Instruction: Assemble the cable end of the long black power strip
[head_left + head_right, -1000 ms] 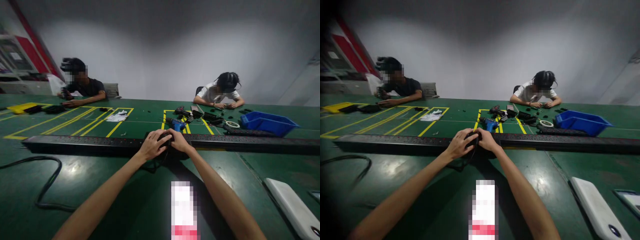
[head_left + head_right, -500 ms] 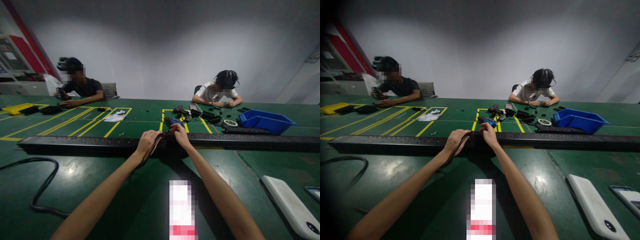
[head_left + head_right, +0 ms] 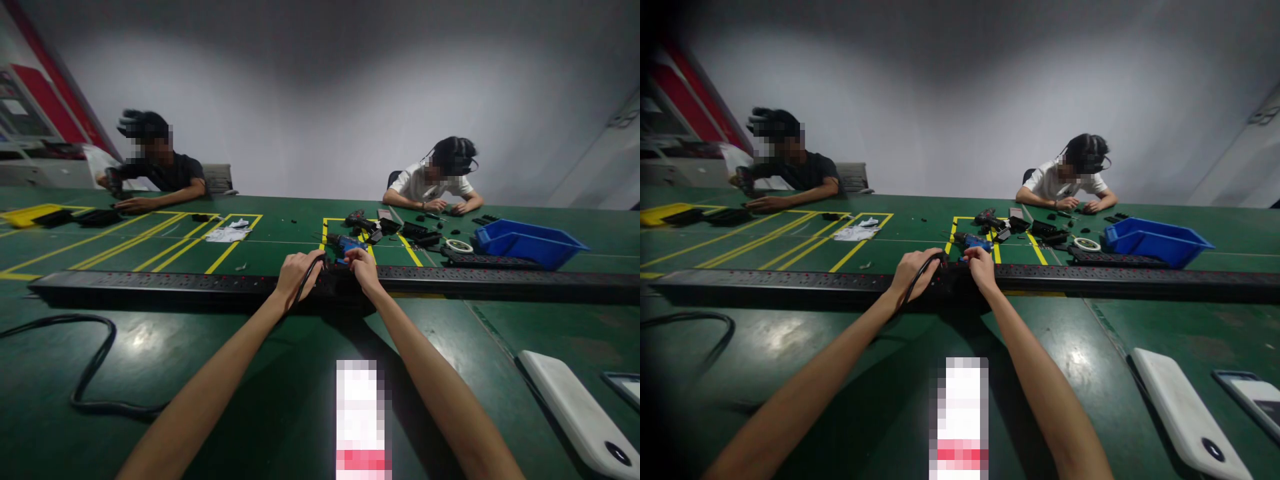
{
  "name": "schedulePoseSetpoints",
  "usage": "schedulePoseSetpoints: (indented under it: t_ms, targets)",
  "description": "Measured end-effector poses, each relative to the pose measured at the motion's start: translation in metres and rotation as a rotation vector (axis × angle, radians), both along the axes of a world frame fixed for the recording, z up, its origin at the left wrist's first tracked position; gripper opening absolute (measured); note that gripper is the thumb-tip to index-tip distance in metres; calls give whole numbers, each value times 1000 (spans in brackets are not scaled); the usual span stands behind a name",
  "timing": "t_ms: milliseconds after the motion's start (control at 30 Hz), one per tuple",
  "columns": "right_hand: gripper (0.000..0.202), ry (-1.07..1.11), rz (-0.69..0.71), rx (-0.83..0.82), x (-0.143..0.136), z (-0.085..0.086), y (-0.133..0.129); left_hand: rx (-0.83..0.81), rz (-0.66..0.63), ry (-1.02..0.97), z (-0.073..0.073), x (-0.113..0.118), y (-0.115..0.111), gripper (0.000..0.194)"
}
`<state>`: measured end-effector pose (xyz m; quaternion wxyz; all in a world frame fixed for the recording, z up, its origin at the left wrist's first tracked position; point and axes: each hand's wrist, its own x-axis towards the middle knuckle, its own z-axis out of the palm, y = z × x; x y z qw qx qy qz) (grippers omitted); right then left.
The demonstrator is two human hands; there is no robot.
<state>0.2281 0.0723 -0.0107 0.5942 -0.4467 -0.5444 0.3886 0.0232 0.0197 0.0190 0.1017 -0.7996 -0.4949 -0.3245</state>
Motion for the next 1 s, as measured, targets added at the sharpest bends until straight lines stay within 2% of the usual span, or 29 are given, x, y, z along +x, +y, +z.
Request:
schedulePoseSetpoints:
  t_ms: [133, 267, 433, 600, 1000]
  targets:
    - [38, -7, 10, 9, 0, -2, 1, -38, 20, 35, 0, 6, 1, 29]
    - [39, 2, 29, 5, 0, -2, 1, -70, 36, 59, 2, 6, 1, 36]
    - [38, -14, 46, 6, -1, -2, 0, -102, -19, 37, 4, 6, 2, 33]
    - [37, -30, 62, -3, -1, -1, 0, -108, -65, -35, -2, 8, 5, 28]
    - [35, -34, 79, -4, -1, 0, -2, -196, -137, 44, -8, 2, 30, 35]
